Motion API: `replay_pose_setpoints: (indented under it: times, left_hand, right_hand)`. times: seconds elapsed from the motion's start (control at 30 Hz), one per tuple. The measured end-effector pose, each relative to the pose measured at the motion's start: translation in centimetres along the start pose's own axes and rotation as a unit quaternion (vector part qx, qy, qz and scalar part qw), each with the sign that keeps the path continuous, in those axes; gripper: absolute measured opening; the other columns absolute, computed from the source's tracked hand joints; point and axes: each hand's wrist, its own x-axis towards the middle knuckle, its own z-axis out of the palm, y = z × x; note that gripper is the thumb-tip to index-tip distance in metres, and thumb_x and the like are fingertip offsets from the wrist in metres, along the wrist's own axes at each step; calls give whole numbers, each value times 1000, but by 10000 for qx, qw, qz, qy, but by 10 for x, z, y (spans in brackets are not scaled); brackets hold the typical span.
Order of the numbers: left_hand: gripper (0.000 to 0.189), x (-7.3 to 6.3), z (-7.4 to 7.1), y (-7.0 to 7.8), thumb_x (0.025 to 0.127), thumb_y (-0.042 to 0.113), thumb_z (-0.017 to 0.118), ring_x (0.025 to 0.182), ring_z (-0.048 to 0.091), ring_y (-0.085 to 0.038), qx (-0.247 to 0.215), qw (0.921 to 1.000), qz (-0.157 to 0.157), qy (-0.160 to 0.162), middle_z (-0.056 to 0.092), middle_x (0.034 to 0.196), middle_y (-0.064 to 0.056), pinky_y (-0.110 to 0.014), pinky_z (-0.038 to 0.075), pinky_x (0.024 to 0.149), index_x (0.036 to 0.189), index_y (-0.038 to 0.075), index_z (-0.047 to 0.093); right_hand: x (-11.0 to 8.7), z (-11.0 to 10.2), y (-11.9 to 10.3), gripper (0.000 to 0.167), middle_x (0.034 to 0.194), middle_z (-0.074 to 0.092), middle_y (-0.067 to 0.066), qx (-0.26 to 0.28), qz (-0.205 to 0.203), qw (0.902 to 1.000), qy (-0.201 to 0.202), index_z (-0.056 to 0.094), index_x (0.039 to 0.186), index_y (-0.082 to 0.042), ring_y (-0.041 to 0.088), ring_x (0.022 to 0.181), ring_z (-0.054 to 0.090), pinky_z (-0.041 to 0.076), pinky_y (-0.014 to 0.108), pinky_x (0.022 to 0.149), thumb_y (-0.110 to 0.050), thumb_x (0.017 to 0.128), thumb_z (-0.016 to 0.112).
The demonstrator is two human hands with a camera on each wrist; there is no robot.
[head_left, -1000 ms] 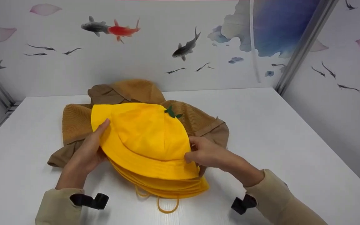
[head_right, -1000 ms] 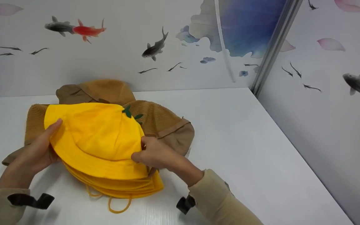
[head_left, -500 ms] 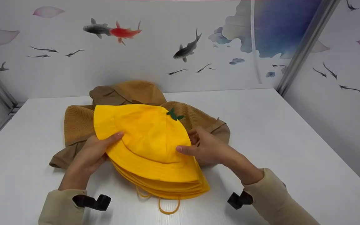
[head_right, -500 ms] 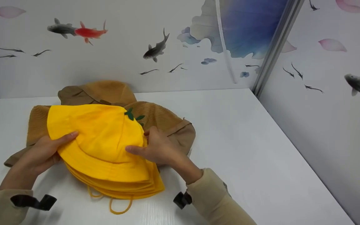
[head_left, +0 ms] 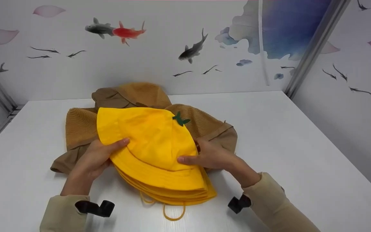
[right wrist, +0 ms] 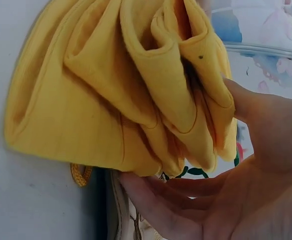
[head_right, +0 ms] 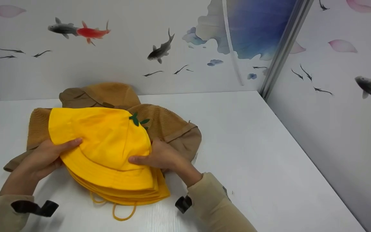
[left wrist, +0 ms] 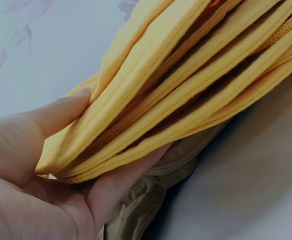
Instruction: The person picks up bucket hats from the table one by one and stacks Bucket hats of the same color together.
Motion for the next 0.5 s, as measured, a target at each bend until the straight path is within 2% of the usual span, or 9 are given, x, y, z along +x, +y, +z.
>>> replay_pose_setpoints:
  times: [0.2,0.5]
  left_hand:
    - [82,0,1,-1,85,46,77,101,64,-13,131,9999,-52,92,59,121,-3,-26,57,87,144,8,34]
    - [72,0,2,-2,91,43,72,96,65,-12,217,9994,21,251,61,115,-3,-25,58,82,141,6,36]
  right_hand:
    - [1,-3,2,71,111,64,-1,-22,287,9994,-202,52,130,-17,15,100,57,50,36,97,-65,82,72]
    - [4,-5,5,79,120,62,1,19,431,9982,-415,47,138,-15,16,106,55,47,39,104,-61,81,76]
